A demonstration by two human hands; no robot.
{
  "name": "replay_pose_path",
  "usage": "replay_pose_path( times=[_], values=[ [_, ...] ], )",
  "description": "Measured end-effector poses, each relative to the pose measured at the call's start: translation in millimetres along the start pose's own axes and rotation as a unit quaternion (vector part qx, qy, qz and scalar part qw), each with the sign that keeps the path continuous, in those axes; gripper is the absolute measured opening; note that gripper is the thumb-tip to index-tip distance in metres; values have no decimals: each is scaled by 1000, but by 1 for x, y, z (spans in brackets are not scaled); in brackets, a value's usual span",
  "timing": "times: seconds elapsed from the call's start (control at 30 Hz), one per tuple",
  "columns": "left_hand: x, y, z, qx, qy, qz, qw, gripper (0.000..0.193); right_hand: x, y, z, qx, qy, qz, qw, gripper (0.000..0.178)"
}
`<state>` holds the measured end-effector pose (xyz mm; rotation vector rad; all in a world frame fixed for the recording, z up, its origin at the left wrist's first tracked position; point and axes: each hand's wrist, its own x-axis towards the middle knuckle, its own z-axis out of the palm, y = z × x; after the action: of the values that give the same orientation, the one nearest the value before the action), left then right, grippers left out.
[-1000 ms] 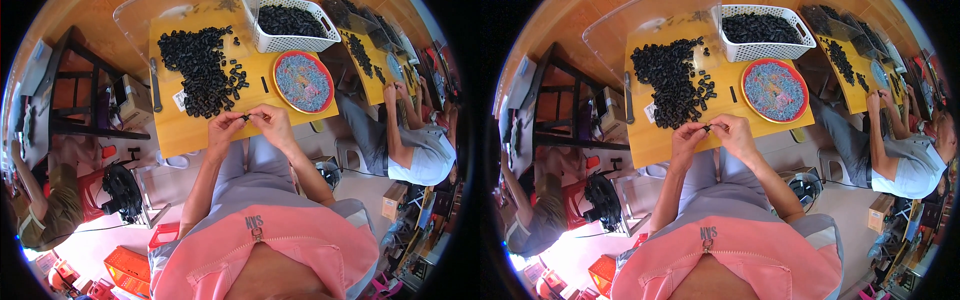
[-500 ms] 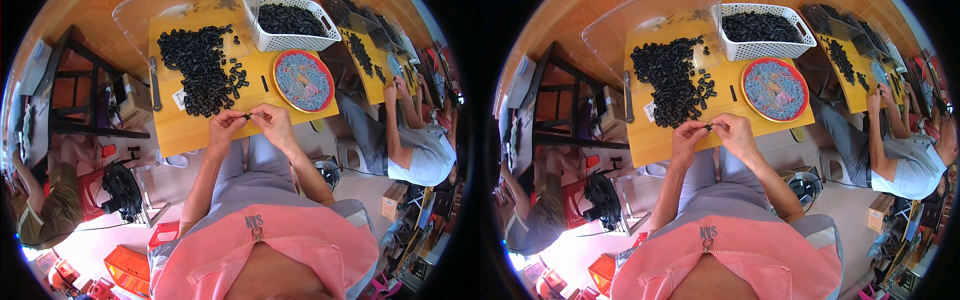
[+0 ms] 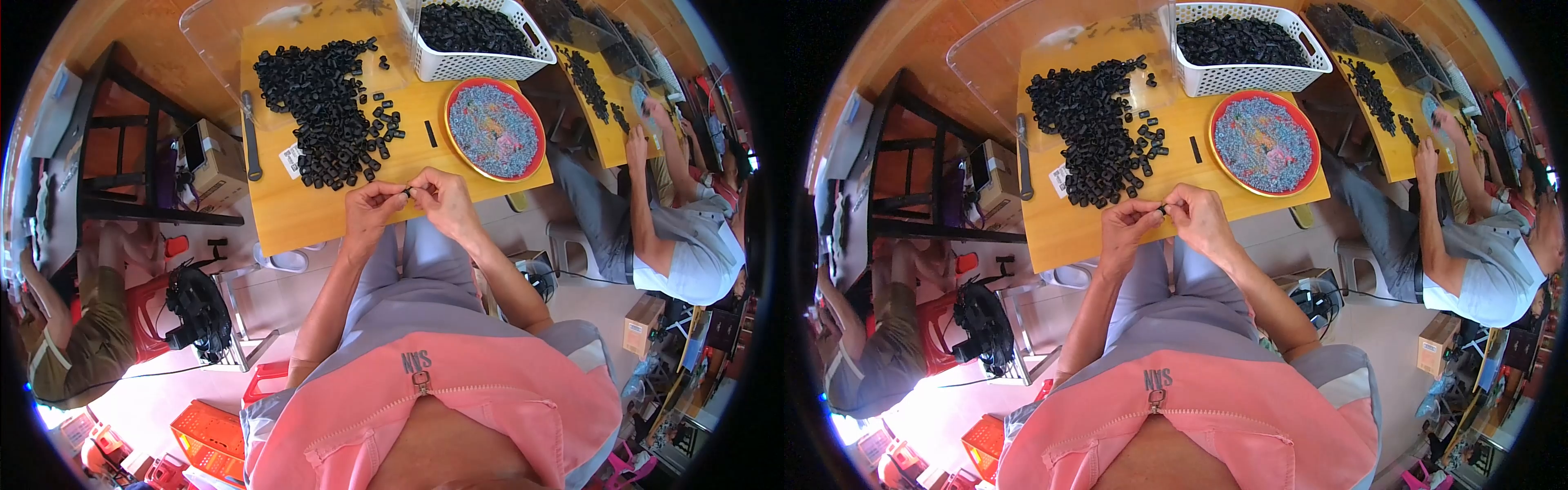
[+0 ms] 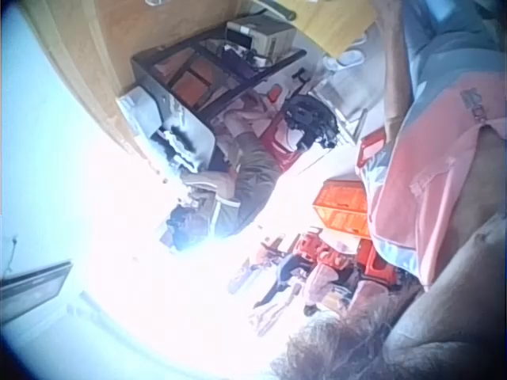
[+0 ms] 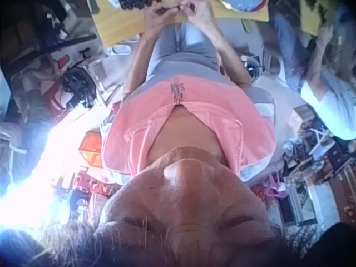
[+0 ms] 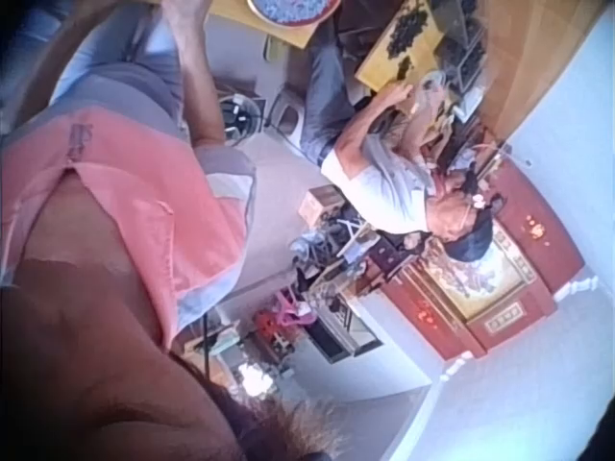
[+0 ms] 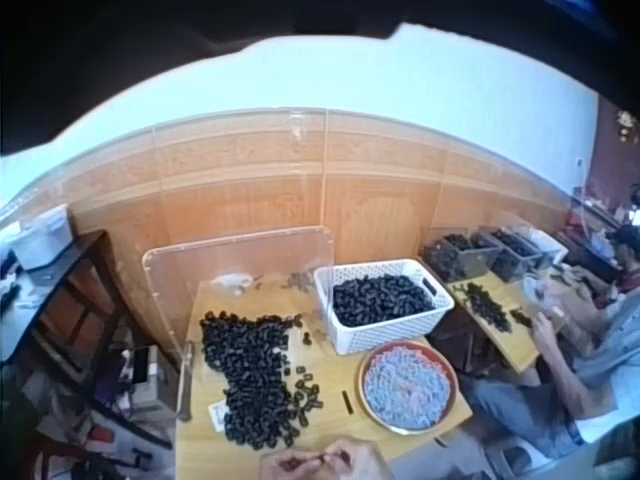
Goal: The person assembles small black rubber components by hand by inserting small colored inserts into them.
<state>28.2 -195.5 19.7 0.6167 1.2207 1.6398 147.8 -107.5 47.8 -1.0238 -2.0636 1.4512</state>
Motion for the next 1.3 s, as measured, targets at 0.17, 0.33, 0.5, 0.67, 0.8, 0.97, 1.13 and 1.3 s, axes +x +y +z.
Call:
replay_pose_path(
  times=[0.17, 0.33, 0.5, 0.67, 0.8, 0.97, 1.13, 1.3],
  values=[
    [4, -10, 3, 9, 18, 19, 1000, 10, 3, 7, 3, -30, 21, -35, 999, 1],
    [11, -18, 8, 75, 49, 37, 995, 10, 4, 7, 4, -61, 77, -84, 992, 5],
    [12, -23, 16, 37, 101, 24, 994, 8, -2, 12, 11, -125, 110, -151, 974, 17],
    [12, -22, 25, 19, 147, 6, 989, 8, -5, 5, 18, -131, 108, -122, 978, 24],
    [13, -16, 26, 26, 150, -15, 988, 8, -1, 11, 15, -177, 114, -166, 963, 27],
    [14, -11, 21, -3, 131, -21, 991, 12, 6, 8, 10, -200, 127, -198, 951, 29],
    [12, -23, 9, 86, 144, 23, 986, 14, 12, 6, -9, -217, 145, -166, 951, 28],
    [7, -30, 2, 78, 133, 45, 987, 12, 22, 16, -29, -218, 162, -132, 953, 24]
  ],
)
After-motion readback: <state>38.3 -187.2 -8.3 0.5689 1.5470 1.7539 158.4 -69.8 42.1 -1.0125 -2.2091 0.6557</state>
